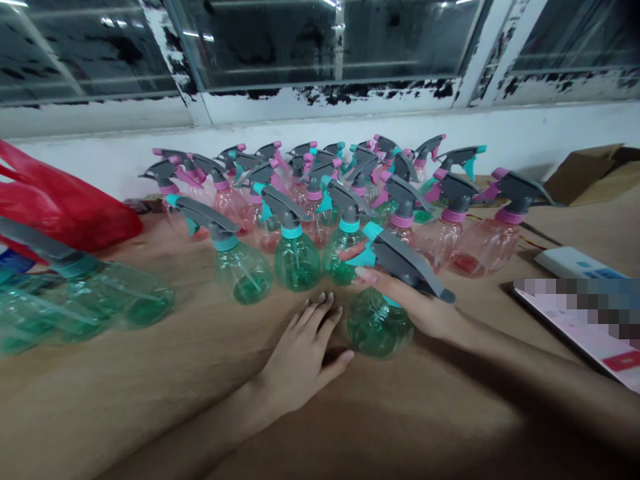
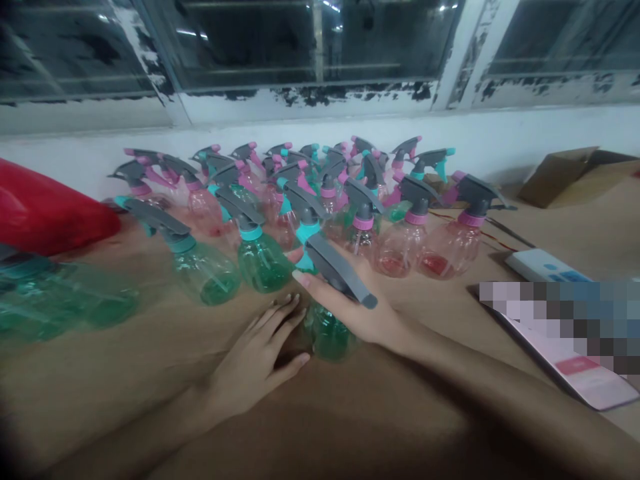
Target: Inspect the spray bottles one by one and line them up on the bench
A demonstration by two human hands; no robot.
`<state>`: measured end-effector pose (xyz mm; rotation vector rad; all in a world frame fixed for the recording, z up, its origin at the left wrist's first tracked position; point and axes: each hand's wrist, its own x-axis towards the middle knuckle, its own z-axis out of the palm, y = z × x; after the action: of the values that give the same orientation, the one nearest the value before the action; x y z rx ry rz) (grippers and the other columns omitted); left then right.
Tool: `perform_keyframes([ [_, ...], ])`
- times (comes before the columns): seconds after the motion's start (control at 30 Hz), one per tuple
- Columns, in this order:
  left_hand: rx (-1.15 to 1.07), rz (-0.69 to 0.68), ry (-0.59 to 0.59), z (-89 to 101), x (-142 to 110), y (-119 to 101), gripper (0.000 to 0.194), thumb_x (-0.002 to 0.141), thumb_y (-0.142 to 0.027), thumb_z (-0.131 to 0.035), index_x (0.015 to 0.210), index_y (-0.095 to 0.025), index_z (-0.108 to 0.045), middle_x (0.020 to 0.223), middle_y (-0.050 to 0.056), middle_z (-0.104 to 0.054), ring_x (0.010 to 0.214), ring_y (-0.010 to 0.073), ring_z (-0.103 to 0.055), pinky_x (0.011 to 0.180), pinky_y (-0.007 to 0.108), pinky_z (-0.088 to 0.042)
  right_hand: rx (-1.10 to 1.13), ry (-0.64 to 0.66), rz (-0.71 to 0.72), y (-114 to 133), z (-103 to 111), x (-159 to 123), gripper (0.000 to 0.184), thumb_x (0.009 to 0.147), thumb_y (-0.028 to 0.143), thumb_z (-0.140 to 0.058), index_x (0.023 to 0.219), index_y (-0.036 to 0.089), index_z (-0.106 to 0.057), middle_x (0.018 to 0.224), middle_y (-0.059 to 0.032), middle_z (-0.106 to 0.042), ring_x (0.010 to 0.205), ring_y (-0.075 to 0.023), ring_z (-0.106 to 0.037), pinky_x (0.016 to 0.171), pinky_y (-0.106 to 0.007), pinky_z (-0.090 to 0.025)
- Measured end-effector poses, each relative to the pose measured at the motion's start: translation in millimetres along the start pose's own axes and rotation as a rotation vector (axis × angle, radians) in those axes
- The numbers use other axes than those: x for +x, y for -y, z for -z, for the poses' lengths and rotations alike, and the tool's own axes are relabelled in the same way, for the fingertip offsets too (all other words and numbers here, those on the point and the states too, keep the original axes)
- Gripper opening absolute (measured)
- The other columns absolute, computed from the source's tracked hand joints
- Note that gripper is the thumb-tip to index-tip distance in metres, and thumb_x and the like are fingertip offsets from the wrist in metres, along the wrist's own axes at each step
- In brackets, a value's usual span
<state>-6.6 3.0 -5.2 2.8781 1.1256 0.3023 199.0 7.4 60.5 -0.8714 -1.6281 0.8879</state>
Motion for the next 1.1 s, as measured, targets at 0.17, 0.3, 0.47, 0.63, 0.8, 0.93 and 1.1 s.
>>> perform_keyframes([
  [0.17, -0.015, -0.002, -0.012, 0.6, 0.1, -0.1, 0.059, 0.093, -0.049, -0.05, 0.137, -0.01, -0.044, 0.146, 0.017, -0.04, 0.136, 0.0303, -0.033, 0.108, 0.048, -0.031, -0.019, -0.003, -0.002, -0.8, 0.4, 0.3, 0.02, 0.087, 0.032, -0.061, 0.107, 0.028, -0.061, 0.111, -0.0013, -0.065, 0.109, -0.0217, -0.06, 0.101, -0.041, -0.045],
  [0.3, -0.008, -0.021, -0.019, 0.9, 0.2, 0.0, 0.058, 0.094, -0.048, -0.05, 0.136, -0.009, -0.044, 0.147, 0.017, -0.038, 0.136, 0.0297, -0.033, 0.108, 0.047, -0.03, -0.007, -0.003, 0.015, -0.3, 0.5, -0.3, 0.018, 0.087, 0.032, -0.061, 0.105, 0.028, -0.061, 0.11, -0.0008, -0.066, 0.11, -0.0211, -0.06, 0.102, -0.039, -0.044],
  [0.47, -0.009, -0.019, -0.025, -0.9, -0.3, 0.3, 0.057, 0.094, -0.048, -0.05, 0.136, -0.01, -0.044, 0.147, 0.017, -0.039, 0.136, 0.0299, -0.032, 0.108, 0.048, -0.03, -0.016, -0.001, -0.033, -0.2, 0.4, -0.4, 0.019, 0.088, 0.034, -0.059, 0.106, 0.029, -0.061, 0.112, -0.0011, -0.067, 0.11, -0.0225, -0.061, 0.1, -0.042, -0.046],
  [0.63, -0.016, -0.009, -0.018, -1.1, -0.6, 0.7, 0.057, 0.093, -0.047, -0.052, 0.135, -0.01, -0.045, 0.147, 0.017, -0.038, 0.136, 0.0305, -0.032, 0.108, 0.049, -0.031, -0.017, -0.023, 0.005, -0.2, 0.2, 0.6, 0.019, 0.085, 0.033, -0.062, 0.104, 0.028, -0.063, 0.108, -0.0009, -0.067, 0.107, -0.0227, -0.062, 0.1, -0.042, -0.046],
  [0.8, -0.013, -0.012, -0.009, -0.8, -0.1, 0.6, 0.06, 0.093, -0.048, -0.052, 0.137, -0.009, -0.043, 0.147, 0.018, -0.038, 0.136, 0.0302, -0.032, 0.109, 0.048, -0.03, -0.02, -0.013, 0.023, 2.2, 0.9, 0.1, 0.017, 0.086, 0.029, -0.061, 0.104, 0.029, -0.061, 0.109, -0.0003, -0.066, 0.109, -0.0216, -0.061, 0.1, -0.04, -0.045],
  [0.93, -0.023, -0.015, -0.03, -1.9, -0.4, 1.1, 0.058, 0.094, -0.049, -0.049, 0.136, -0.01, -0.044, 0.147, 0.017, -0.038, 0.136, 0.0305, -0.032, 0.109, 0.048, -0.03, -0.025, -0.011, 0.04, 1.2, 0.7, 0.9, 0.019, 0.086, 0.029, -0.062, 0.105, 0.029, -0.061, 0.109, -0.0002, -0.066, 0.108, -0.0213, -0.061, 0.099, -0.039, -0.045],
  [1.1, -0.015, -0.016, -0.031, -2.3, -0.8, 1.5, 0.058, 0.094, -0.05, -0.047, 0.137, -0.01, -0.043, 0.146, 0.017, -0.039, 0.136, 0.0302, -0.033, 0.108, 0.048, -0.03, -0.08, -0.031, 0.046, 1.9, 0.7, 2.1, 0.015, 0.087, 0.033, -0.061, 0.1, 0.029, -0.062, 0.101, 0.0007, -0.067, 0.099, -0.0207, -0.063, 0.092, -0.038, -0.047],
])
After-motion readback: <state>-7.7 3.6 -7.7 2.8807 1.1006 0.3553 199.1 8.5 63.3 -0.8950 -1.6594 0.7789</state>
